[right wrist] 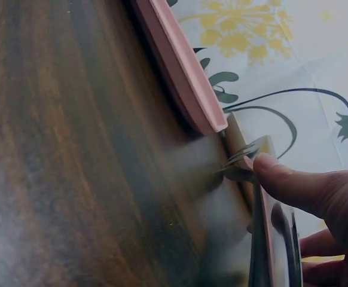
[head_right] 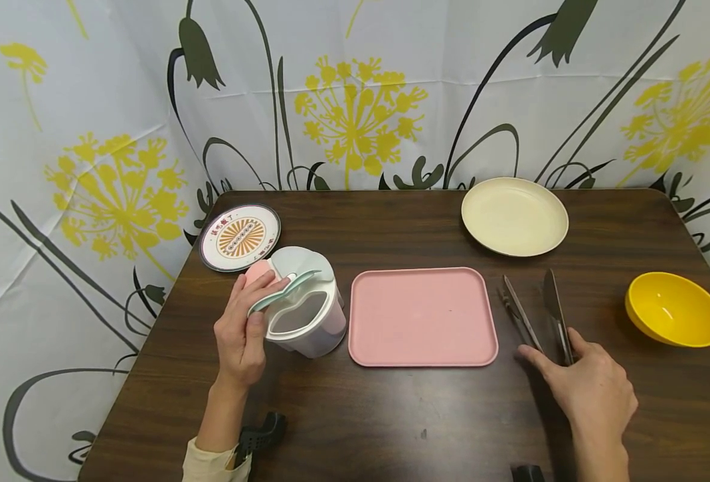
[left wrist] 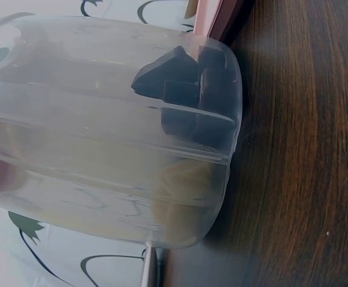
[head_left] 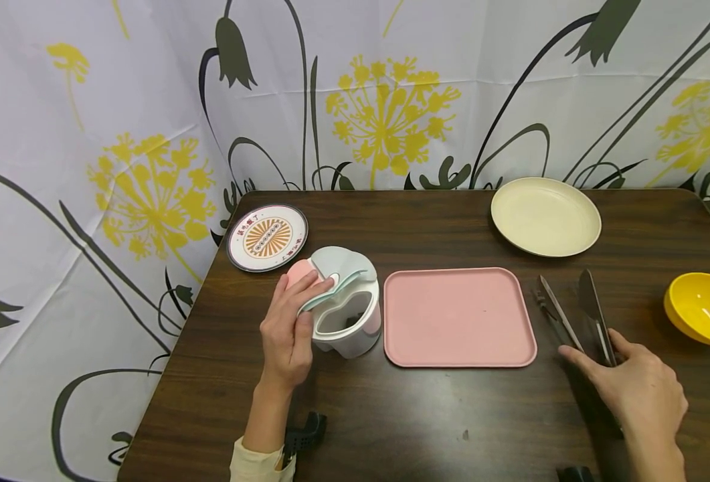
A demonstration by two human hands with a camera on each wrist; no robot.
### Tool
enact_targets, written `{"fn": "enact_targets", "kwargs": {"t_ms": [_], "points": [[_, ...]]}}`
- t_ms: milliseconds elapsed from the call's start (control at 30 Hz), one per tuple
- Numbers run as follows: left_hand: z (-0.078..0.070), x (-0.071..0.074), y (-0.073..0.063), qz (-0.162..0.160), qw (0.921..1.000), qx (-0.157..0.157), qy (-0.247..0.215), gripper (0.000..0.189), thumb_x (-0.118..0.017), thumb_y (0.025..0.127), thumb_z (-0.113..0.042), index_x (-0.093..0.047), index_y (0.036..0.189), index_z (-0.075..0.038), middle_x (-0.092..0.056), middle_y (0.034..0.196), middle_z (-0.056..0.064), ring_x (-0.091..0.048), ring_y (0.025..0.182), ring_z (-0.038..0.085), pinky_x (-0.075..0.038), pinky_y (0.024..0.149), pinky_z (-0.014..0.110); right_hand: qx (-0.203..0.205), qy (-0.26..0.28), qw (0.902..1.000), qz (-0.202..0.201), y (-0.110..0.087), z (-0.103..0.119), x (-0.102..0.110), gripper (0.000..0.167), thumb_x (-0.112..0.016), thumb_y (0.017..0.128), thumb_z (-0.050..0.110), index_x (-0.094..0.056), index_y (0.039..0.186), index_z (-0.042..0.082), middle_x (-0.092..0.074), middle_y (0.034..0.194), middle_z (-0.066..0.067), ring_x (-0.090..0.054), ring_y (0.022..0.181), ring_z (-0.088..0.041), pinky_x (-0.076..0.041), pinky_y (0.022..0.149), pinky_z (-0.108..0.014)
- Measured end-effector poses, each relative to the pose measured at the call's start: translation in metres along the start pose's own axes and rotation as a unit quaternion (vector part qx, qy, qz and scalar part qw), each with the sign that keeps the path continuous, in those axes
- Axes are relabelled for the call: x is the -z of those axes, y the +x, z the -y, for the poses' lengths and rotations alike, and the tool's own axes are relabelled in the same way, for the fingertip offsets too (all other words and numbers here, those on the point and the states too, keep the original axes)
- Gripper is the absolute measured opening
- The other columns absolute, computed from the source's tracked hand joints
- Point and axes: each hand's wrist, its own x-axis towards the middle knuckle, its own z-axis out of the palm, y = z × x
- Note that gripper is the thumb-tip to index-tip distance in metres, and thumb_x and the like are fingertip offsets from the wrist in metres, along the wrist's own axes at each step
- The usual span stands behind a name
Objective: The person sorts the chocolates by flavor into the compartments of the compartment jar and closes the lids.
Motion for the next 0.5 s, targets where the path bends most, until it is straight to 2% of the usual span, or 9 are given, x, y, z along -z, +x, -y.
{"fn": "enact_targets", "kwargs": {"t_ms": [133,200,233,267,300,333,400,467,500], "points": [[0.000,0.000,0.000,0.000,1.0000,-0.001,0.000,0.035,-0.042,0.100,-0.016,-0.068,0.113,0.003,-0.071,0.111,0.013,-0.061,0.115,0.036,-0.026,0.111,0.057,0.002,0.018,0.9994,-0.029,-0.003,0.002,0.004,0.103,-0.067,0.070,0.077,-0.044,0.147,0.013,-0.053,0.135,-0.026,-0.047,0.110,-0.055,-0.038,0.073,-0.065],[0.000,0.000,0.000,-0.001,1.0000,-0.001,0.001,0.035,-0.042,0.099,-0.016,-0.068,0.113,0.003,-0.071,0.111,0.013,-0.061,0.114,0.036,-0.026,0.111,0.057,0.010,0.042,0.9965,-0.072,-0.006,0.005,0.005,0.095,-0.070,0.073,0.070,-0.046,0.147,0.014,-0.057,0.131,-0.023,-0.049,0.111,-0.053,-0.038,0.075,-0.067],[0.000,0.000,0.000,-0.001,1.0000,0.000,0.001,0.035,-0.042,0.099,-0.016,-0.068,0.113,0.003,-0.071,0.111,0.013,-0.061,0.114,0.036,-0.026,0.111,0.057,0.025,0.060,0.9921,-0.108,-0.008,0.008,0.005,0.089,-0.073,0.075,0.064,-0.049,0.145,0.014,-0.059,0.129,-0.021,-0.052,0.109,-0.050,-0.038,0.075,-0.067],[0.000,0.000,-0.001,-0.001,1.0000,0.001,0.001,0.035,-0.042,0.099,-0.016,-0.068,0.113,0.002,-0.071,0.111,0.013,-0.061,0.114,0.036,-0.026,0.111,0.057,0.045,0.080,0.9851,-0.145,-0.009,0.011,0.005,0.083,-0.075,0.076,0.058,-0.052,0.142,0.014,-0.062,0.126,-0.019,-0.059,0.104,-0.037,-0.039,0.074,-0.064],[0.000,0.000,-0.001,-0.002,1.0000,0.002,0.002,0.035,-0.042,0.099,-0.016,-0.068,0.113,0.002,-0.071,0.110,0.013,-0.061,0.114,0.036,-0.026,0.111,0.057,0.070,0.096,0.9765,-0.180,-0.010,0.014,0.006,0.077,-0.078,0.077,0.051,-0.055,0.140,0.014,-0.063,0.125,-0.018,-0.062,0.100,-0.035,-0.042,0.073,-0.058],[0.000,0.000,-0.001,-0.002,1.0000,0.003,0.002,0.035,-0.042,0.099,-0.016,-0.068,0.113,0.002,-0.071,0.110,0.012,-0.061,0.115,0.036,-0.026,0.111,0.057,0.102,0.115,0.9653,-0.211,-0.011,0.019,0.006,0.071,-0.081,0.077,0.043,-0.058,0.137,0.013,-0.064,0.123,-0.016,-0.064,0.094,-0.022,-0.044,0.074,-0.049],[0.001,0.001,-0.002,-0.002,1.0000,0.006,0.003,0.036,-0.042,0.099,-0.017,-0.069,0.113,0.002,-0.072,0.111,0.012,-0.061,0.115,0.035,-0.026,0.111,0.057,0.180,0.149,0.9375,-0.258,-0.013,0.029,0.007,0.060,-0.085,0.075,0.027,-0.065,0.129,0.010,-0.067,0.117,-0.014,-0.059,0.083,0.003,-0.045,0.071,-0.028],[0.001,0.001,-0.002,-0.002,1.0000,0.008,0.003,0.036,-0.042,0.099,-0.017,-0.069,0.113,0.002,-0.072,0.111,0.012,-0.061,0.115,0.035,-0.026,0.111,0.057,0.259,0.186,0.9082,-0.271,-0.014,0.042,0.008,0.055,-0.087,0.072,0.015,-0.069,0.123,0.007,-0.070,0.110,-0.014,-0.047,0.079,0.019,-0.037,0.069,-0.011],[0.001,0.001,-0.003,-0.003,1.0000,0.008,0.003,0.036,-0.042,0.099,-0.017,-0.069,0.113,0.002,-0.072,0.111,0.012,-0.061,0.115,0.035,-0.026,0.111,0.058,0.297,0.203,0.8950,-0.263,-0.015,0.049,0.008,0.054,-0.087,0.070,0.010,-0.070,0.121,0.005,-0.070,0.108,-0.014,-0.051,0.083,0.017,-0.035,0.070,-0.006]]}}
